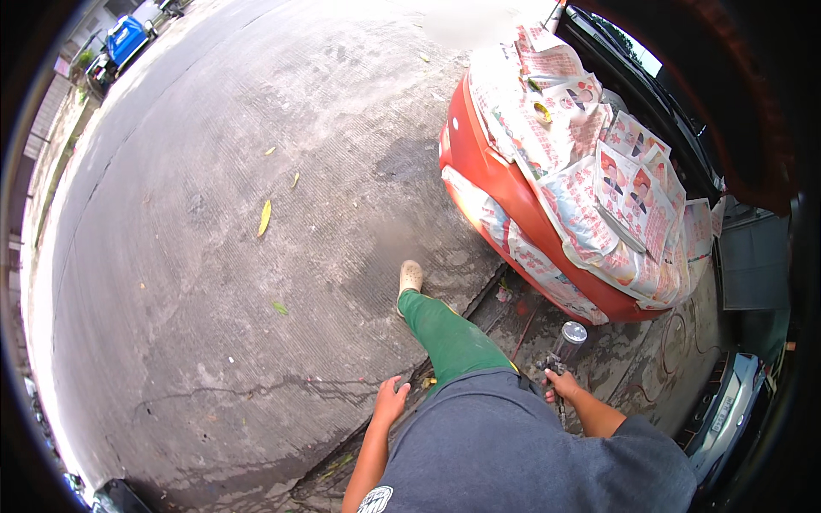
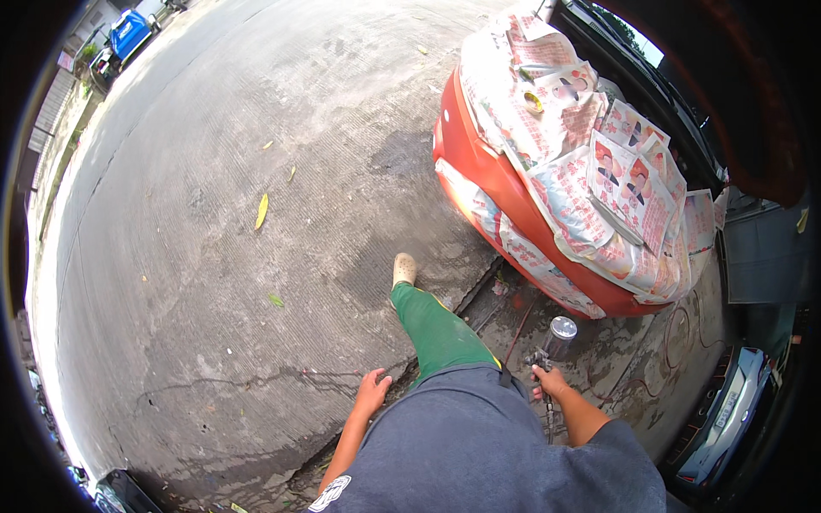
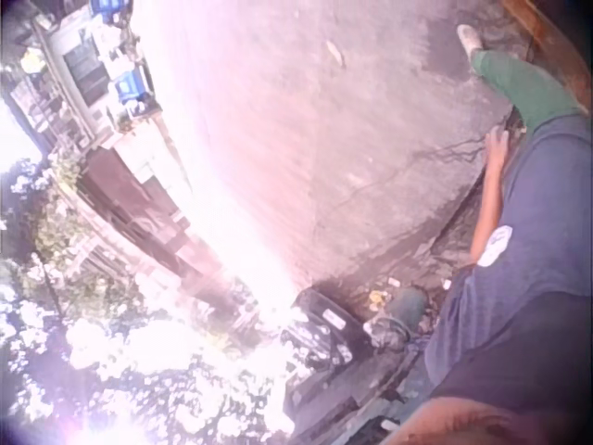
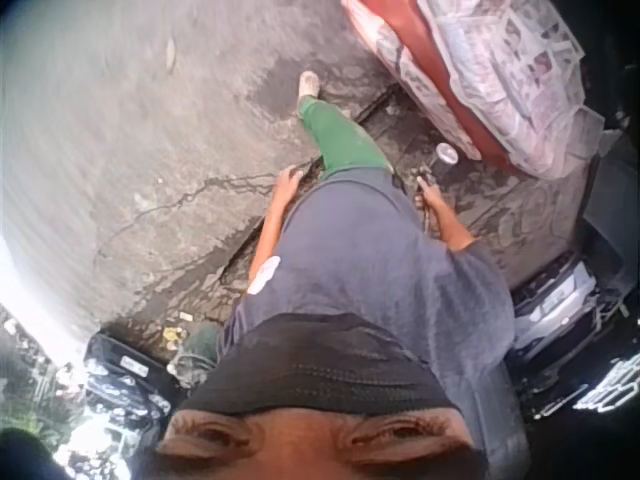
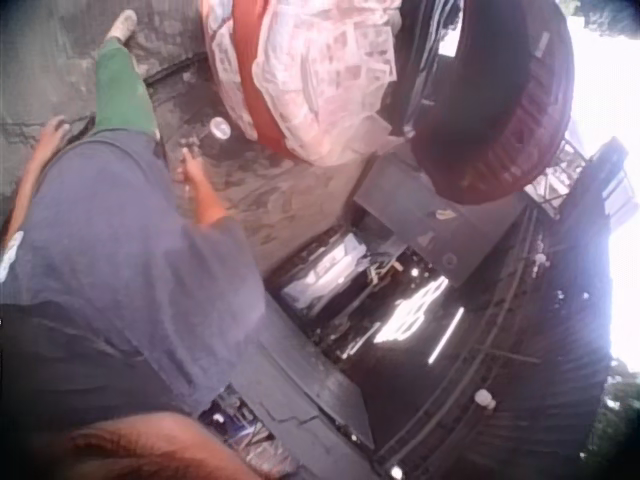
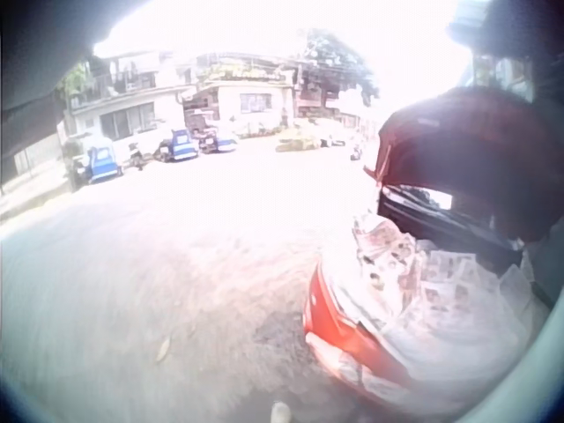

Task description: The person uses a spray gun to apply a coat of paint to a red car bumper. The bumper is partially covered with newspaper to protect adjacent areas. The person moves around the bumper, spraying different sections while kneeling and standing.

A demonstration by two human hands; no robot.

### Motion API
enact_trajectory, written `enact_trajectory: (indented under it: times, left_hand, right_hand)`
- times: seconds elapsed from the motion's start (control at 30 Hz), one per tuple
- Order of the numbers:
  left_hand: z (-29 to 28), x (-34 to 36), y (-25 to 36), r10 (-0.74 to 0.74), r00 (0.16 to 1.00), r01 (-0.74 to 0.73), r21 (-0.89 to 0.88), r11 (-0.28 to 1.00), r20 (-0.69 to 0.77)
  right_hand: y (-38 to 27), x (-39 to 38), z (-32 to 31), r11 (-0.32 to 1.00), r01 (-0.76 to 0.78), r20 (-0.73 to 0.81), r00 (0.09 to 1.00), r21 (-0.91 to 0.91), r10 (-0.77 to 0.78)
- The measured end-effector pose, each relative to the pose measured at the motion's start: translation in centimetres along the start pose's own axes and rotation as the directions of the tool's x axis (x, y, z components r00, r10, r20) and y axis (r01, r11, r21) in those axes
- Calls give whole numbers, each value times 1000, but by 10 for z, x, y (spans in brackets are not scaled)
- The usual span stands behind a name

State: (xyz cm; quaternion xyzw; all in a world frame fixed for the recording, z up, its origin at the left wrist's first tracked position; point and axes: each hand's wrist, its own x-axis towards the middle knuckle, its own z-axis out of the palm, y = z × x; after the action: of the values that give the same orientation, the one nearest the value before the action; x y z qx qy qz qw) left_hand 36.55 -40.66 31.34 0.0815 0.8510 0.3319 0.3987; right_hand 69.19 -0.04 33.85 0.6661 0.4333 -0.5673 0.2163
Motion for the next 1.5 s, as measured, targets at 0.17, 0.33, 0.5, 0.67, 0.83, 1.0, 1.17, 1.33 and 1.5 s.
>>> enact_trajectory:
  times: [0.17,0.33,0.5,0.67,0.83,1.0,1.17,1.33,1.5]
  left_hand:
    - [-103,70,12,-235,972,234,-240,942,25]
    - [-230,128,-6,-511,858,459,-381,803,-44]
    - [-324,185,26,-693,721,572,-573,587,11]
    - [-406,298,45,-583,812,581,-134,803,30]
    - [-525,470,71,-378,925,377,30,926,38]
    - [-661,625,194,-240,952,188,259,947,189]
    - [-759,780,310,-79,927,-148,553,820,366]
    - [-722,830,456,-303,755,-226,664,712,582]
    - [-664,845,505,-41,628,-700,587,407,777]
  right_hand:
    - [-84,-14,47,999,-41,-14,999,-12,41]
    - [-205,-24,91,1000,-6,15,1000,-9,6]
    - [-291,-37,128,991,1,-74,997,130,8]
    - [-346,-48,198,939,0,-186,980,343,68]
    - [-391,-66,296,852,-64,-230,950,519,211]
    - [-443,-119,420,706,-83,-275,884,704,378]
    - [-529,-142,558,542,-97,-208,855,835,475]
    - [-612,-130,664,420,-55,-149,886,906,439]
    - [-687,-73,718,250,0,-109,899,968,425]
